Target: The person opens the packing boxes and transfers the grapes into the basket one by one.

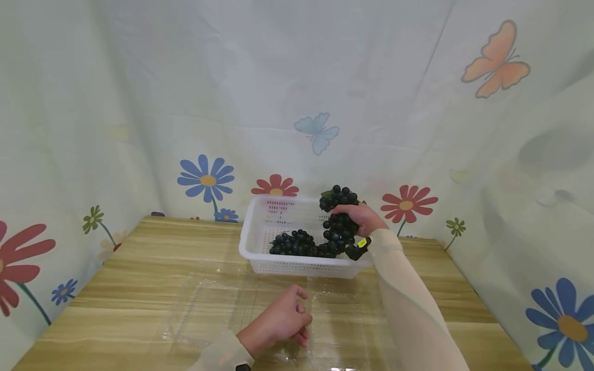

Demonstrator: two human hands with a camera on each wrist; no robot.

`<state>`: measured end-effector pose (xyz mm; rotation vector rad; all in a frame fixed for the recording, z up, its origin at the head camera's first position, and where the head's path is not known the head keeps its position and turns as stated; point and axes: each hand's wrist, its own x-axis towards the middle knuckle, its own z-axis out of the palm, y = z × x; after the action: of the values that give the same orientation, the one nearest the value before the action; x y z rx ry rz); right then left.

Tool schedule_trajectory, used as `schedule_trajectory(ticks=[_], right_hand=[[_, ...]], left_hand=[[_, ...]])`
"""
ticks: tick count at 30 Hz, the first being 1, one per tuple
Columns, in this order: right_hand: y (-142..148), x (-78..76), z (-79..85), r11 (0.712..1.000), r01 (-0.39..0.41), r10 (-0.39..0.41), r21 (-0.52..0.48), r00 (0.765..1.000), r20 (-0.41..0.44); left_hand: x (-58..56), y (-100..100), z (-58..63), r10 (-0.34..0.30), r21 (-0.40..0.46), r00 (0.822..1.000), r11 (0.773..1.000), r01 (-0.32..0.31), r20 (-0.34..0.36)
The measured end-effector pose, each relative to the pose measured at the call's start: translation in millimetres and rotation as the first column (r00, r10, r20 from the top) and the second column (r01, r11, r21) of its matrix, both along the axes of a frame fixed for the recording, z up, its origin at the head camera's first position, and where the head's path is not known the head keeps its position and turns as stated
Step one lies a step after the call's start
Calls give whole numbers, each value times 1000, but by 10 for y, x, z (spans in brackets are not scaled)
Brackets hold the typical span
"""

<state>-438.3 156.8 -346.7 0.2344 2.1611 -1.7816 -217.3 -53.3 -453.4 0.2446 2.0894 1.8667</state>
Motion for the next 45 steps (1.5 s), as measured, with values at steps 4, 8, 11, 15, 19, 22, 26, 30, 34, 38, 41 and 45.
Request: schedule_trajectory(ticks=[4,8,11,15,19,22,26,30,34,38,41,45], right_hand=[[-8,-25,-18,999,-11,10,38,1000,17],[-3,-41,8,987,-52,50,153,999,17],[1,-72,25,961,-92,93,261,996,9],[-21,-115,30,938,-120,121,326,992,18],[-22,-128,-3,919,-126,129,373,991,18],[-4,-126,-35,889,-136,143,437,990,17],[-2,-133,-60,835,-165,172,525,984,36],[-5,-160,-60,761,-214,234,612,971,49],[-8,-185,-57,683,-251,288,686,956,63],[-20,-215,-86,641,-272,312,718,947,80],[-25,-230,-114,615,-285,329,736,940,89],[-38,-229,-137,575,-307,366,758,926,98]], left_hand=[[1,-1,4,0,-1,1000,1000,0,9],[11,-8,14,1,6,1000,1000,-1,19],[13,-20,22,2,10,1000,1000,-2,21],[13,-35,29,1,6,1000,1000,-1,18],[15,-37,27,1,-3,1000,1000,-1,18],[23,-34,30,-1,-3,1000,1000,1,23],[32,-31,36,3,-2,1000,1000,-3,28],[34,-29,38,4,5,1000,1000,-4,23],[30,-29,31,-3,7,1000,1000,2,20],[21,-37,19,-1,0,1000,1000,1,19],[20,-41,12,-5,-4,1000,1000,5,15],[25,-56,13,-6,-18,1000,1000,6,9]])
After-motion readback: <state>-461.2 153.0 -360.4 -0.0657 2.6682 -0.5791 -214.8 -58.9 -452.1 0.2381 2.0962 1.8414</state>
